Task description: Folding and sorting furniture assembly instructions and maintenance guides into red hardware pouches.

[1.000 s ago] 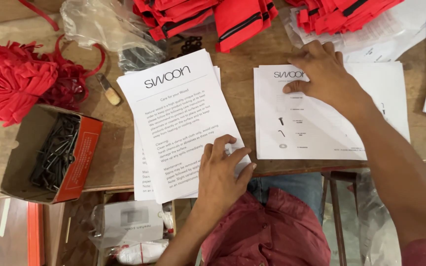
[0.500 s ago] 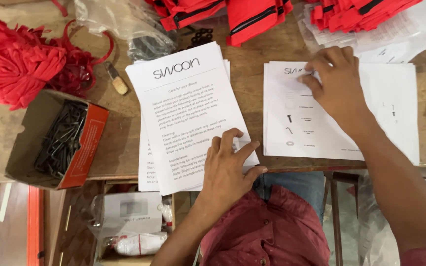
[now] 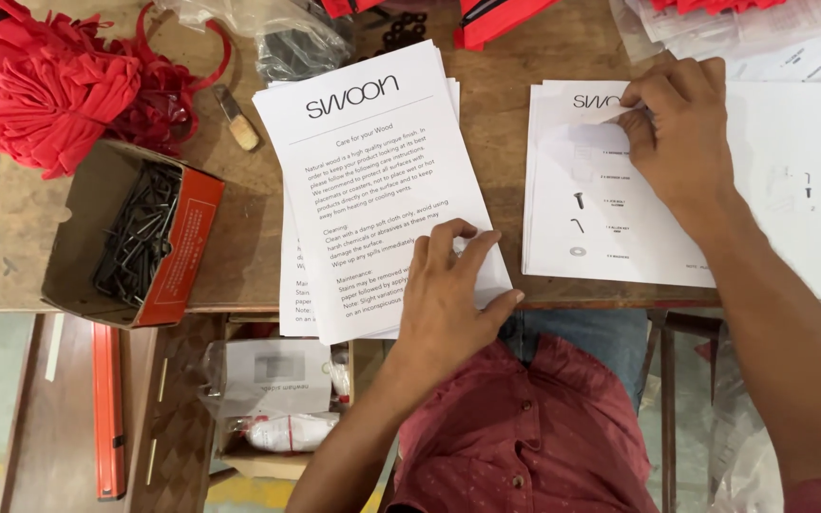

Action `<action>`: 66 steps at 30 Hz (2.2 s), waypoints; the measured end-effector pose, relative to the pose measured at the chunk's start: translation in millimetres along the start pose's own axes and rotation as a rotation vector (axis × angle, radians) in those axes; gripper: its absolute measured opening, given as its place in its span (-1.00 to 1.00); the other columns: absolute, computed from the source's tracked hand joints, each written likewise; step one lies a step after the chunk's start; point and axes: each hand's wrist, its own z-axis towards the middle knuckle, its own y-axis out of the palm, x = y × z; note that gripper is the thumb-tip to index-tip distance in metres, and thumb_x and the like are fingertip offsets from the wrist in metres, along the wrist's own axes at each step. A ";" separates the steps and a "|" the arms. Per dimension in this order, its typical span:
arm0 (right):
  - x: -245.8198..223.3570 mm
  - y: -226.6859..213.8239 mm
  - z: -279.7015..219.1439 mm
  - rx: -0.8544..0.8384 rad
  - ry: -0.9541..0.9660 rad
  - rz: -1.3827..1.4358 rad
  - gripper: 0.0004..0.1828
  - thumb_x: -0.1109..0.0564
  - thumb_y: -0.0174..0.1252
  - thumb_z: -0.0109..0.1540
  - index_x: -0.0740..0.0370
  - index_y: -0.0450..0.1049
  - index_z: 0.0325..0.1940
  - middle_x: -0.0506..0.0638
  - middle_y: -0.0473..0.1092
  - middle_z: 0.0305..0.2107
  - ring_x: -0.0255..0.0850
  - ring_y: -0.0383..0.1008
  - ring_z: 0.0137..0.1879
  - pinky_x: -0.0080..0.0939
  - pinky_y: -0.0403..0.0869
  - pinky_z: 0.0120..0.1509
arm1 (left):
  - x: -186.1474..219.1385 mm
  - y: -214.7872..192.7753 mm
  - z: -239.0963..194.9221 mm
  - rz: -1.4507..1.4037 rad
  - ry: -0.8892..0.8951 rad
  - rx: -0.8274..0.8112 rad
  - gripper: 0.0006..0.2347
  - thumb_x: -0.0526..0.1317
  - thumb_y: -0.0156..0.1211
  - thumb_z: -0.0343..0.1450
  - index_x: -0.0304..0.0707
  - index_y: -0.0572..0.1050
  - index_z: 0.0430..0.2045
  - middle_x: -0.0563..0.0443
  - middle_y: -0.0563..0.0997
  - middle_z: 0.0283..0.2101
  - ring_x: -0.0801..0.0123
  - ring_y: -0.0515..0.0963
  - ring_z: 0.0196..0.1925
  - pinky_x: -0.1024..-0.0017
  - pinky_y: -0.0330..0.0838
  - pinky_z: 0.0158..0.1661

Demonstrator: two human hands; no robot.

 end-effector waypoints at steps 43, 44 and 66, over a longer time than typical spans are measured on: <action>-1.3 1.3 0.2 0.002 0.000 -0.016 -0.84 0.35 0.35 0.33 0.23 0.50 -0.11 0.01 0.38 -0.09 -0.01 0.25 0.12 -0.06 0.38 0.24 | -0.3 2.0 -13.0 0.125 0.132 -0.046 -0.67 -0.31 0.31 0.13 -0.12 0.58 -0.22 -0.16 0.33 0.06 -0.05 0.35 0.02 0.03 0.24 -0.04; -1.2 1.6 -0.5 -0.002 0.003 -0.020 -0.85 0.34 0.35 0.34 0.23 0.50 -0.12 0.01 0.39 -0.09 0.00 0.25 0.12 -0.04 0.39 0.28 | -0.5 -0.9 -14.8 0.143 0.129 -0.067 -0.67 -0.31 0.32 0.13 -0.12 0.57 -0.22 -0.15 0.34 0.06 -0.04 0.35 0.02 0.03 0.24 -0.04; -19.7 -11.7 9.2 0.048 -0.084 -0.046 -0.87 0.39 0.30 0.36 0.31 0.49 -0.10 0.04 0.40 -0.11 0.00 0.27 0.06 -0.01 0.35 0.31 | -2.3 -8.5 -27.5 -0.040 0.024 0.243 -0.97 -0.34 0.29 0.43 -0.30 0.58 -0.34 -0.05 0.63 -0.27 0.15 0.60 -0.27 0.29 0.50 -0.29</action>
